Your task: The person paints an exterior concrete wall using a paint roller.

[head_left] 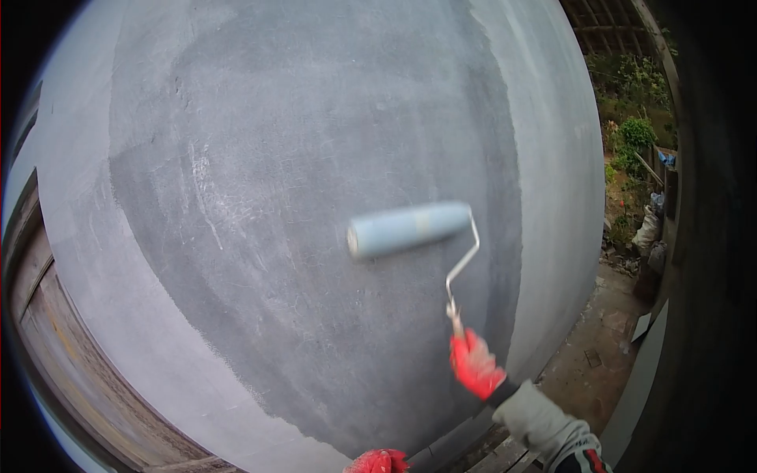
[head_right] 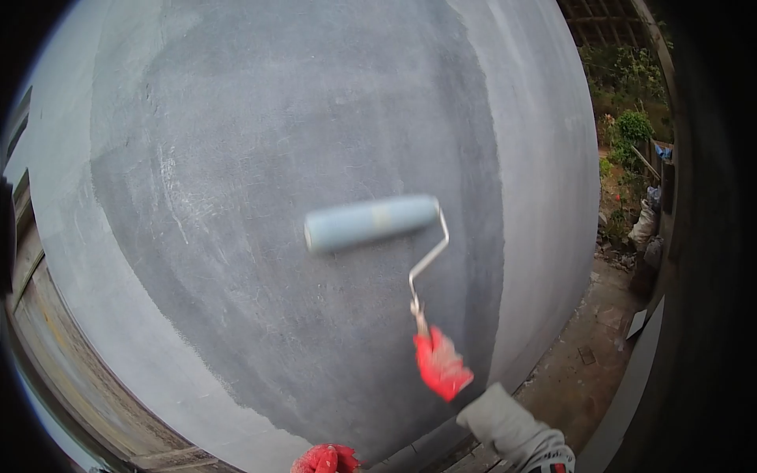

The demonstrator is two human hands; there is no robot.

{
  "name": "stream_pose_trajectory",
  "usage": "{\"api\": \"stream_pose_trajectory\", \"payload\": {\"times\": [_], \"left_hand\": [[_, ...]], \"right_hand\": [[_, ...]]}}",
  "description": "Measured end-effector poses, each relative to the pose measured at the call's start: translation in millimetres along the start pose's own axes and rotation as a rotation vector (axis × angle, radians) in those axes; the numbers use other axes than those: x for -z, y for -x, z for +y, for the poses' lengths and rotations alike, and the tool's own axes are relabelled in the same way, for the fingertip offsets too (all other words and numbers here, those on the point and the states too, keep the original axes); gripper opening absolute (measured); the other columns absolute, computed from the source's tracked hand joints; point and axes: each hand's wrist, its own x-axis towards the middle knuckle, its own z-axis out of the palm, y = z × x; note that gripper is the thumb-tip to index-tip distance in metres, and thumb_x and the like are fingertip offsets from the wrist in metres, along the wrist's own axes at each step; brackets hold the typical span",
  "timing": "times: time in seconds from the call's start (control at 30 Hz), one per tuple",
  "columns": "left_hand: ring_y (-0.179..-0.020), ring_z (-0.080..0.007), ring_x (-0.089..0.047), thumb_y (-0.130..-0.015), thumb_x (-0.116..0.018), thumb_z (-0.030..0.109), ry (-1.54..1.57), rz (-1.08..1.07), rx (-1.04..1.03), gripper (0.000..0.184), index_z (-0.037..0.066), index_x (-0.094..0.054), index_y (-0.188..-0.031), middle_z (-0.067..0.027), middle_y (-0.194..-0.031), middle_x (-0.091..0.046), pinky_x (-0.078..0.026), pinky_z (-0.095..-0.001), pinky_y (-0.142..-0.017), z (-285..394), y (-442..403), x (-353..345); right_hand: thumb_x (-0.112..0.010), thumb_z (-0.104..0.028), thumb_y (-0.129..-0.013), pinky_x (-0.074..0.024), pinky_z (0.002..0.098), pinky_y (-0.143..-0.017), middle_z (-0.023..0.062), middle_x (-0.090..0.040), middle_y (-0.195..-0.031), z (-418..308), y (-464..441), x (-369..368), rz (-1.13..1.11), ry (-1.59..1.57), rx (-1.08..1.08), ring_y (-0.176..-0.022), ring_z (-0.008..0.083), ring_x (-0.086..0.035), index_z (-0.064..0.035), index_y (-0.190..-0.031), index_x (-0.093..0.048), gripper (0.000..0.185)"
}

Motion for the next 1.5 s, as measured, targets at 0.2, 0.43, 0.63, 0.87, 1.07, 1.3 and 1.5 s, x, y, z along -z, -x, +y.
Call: {"api": "stream_pose_trajectory", "payload": {"times": [0.2,0.43,0.63,0.87,1.07,1.3,1.5], "left_hand": [[-0.065,-0.0123,-0.054,-0.101,-0.041,0.03,-0.055,-0.016,0.03,0.038,0.0,-0.062,-0.089,-0.0043,-0.072,-0.06,-0.043,-0.0271,-0.064,0,3,1],[-0.066,-0.0133,-0.055,-0.101,-0.04,0.03,-0.239,-0.04,-0.076,0.039,-0.001,-0.062,-0.093,-0.0051,-0.074,-0.061,-0.045,-0.0273,-0.065,10,-2,-6],[-0.067,-0.0136,-0.056,-0.101,-0.039,0.032,-0.239,-0.011,0.016,0.04,-0.002,-0.06,-0.093,-0.006,-0.074,-0.061,-0.045,-0.0281,-0.066,13,-12,-15],[-0.068,-0.0141,-0.057,-0.1,-0.043,0.037,-0.21,0.107,0.167,0.042,-0.001,-0.059,-0.096,-0.0071,-0.076,-0.062,-0.046,-0.0276,-0.066,12,-10,-23],[-0.067,-0.0146,-0.058,-0.099,-0.044,0.039,-0.263,0.107,0.183,0.043,-0.001,-0.059,-0.096,-0.0076,-0.077,-0.063,-0.047,-0.028,-0.066,9,-12,-27],[-0.067,-0.0156,-0.059,-0.099,-0.044,0.038,-0.3,0.078,0.178,0.043,-0.002,-0.059,-0.097,-0.0083,-0.077,-0.063,-0.048,-0.0285,-0.066,6,-18,-31],[-0.058,-0.0206,-0.059,-0.098,-0.042,0.04,-0.368,0.115,0.047,0.048,-0.004,-0.056,-0.088,-0.0139,-0.07,-0.06,-0.049,-0.0294,-0.06,-4,-15,-27]], "right_hand": [[-0.055,-0.031,-0.092,-0.0438,0.04,-0.057,0.0121,-0.058,-0.066,139,107,-32,-0.05,0.029,-0.211,-0.061,0.0298,-0.058,-0.004,-0.091,-0.055,0.027],[-0.05,-0.035,-0.095,-0.0399,0.0291,-0.046,-0.0011,-0.047,-0.06,-74,-21,18,-0.062,-0.34,-0.069,-0.049,0.0124,-0.048,-0.012,-0.089,-0.052,0.024],[-0.049,-0.037,-0.094,-0.0358,0.0275,-0.044,-0.0008,-0.044,-0.06,-195,-137,86,0.025,-0.286,0.225,-0.047,0.011,-0.041,-0.0103,-0.079,-0.048,0.031],[-0.048,-0.032,-0.097,-0.0375,0.0322,-0.046,0.0032,-0.045,-0.057,-44,-74,91,0.052,0.043,0.153,-0.047,0.0147,-0.042,-0.0064,-0.082,-0.049,0.03],[-0.049,-0.036,-0.093,-0.044,0.0501,-0.074,0.0235,-0.063,-0.091,142,55,116,-0.098,0.484,-0.134,-0.091,0.0455,-0.056,-0.0024,-0.1,-0.052,0.035],[-0.051,-0.043,-0.089,-0.0443,0.0527,-0.075,0.0281,-0.061,-0.091,225,107,147,-0.262,0.659,-0.42,-0.092,0.0481,-0.055,-0.0026,-0.094,-0.058,0.041],[-0.052,-0.042,-0.09,-0.044,0.0532,-0.074,0.0278,-0.061,-0.089,206,108,136,-0.245,0.788,-0.374,-0.09,0.0483,-0.055,-0.0019,-0.094,-0.057,0.041]]}}
